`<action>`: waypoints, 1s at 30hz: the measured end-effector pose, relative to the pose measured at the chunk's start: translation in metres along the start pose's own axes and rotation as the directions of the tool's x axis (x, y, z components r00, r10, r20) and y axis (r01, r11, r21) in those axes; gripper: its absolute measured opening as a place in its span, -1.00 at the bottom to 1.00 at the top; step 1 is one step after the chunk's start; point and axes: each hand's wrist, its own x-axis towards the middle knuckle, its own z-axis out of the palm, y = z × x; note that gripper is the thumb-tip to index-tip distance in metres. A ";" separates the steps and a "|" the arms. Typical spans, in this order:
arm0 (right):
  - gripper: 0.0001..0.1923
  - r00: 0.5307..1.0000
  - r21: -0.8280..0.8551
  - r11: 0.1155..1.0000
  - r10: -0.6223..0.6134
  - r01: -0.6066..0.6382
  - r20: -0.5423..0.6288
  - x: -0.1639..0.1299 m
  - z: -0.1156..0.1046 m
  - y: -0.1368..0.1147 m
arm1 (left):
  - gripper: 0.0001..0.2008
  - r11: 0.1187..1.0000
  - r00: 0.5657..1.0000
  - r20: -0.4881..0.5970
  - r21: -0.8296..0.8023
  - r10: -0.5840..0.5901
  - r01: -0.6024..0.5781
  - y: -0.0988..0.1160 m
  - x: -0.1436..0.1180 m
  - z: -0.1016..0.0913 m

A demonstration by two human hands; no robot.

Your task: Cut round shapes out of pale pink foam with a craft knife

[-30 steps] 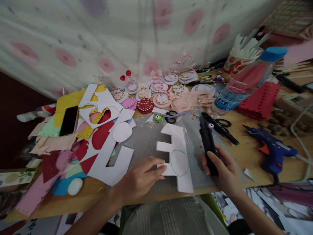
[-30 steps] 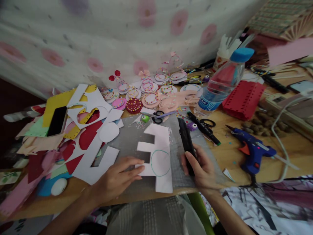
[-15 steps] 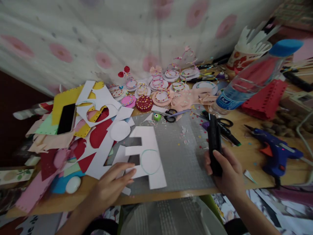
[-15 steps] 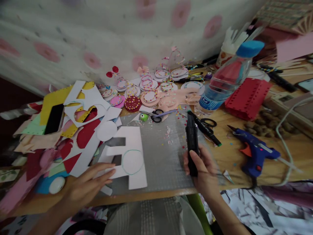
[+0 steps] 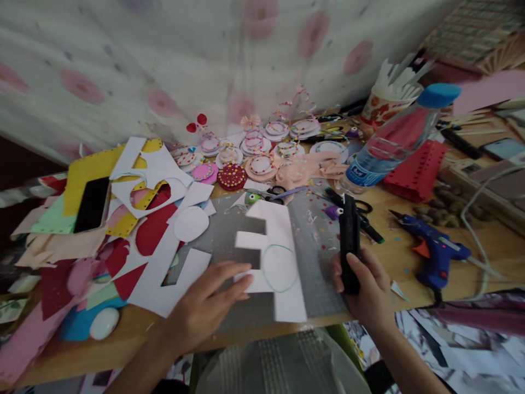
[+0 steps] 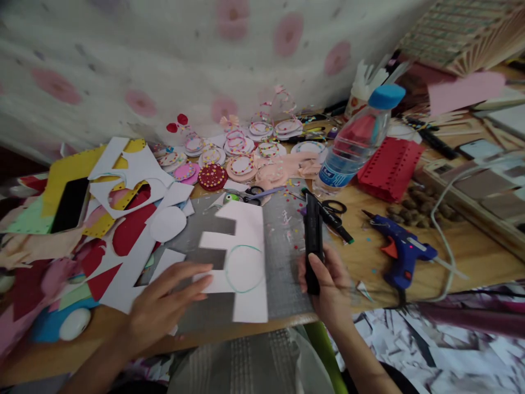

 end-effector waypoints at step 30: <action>-0.80 0.994 -0.131 0.989 -0.086 0.076 -0.068 -0.010 -0.013 -0.027 | -0.74 0.924 0.991 0.131 -0.377 -0.019 0.068 -0.050 0.001 -0.017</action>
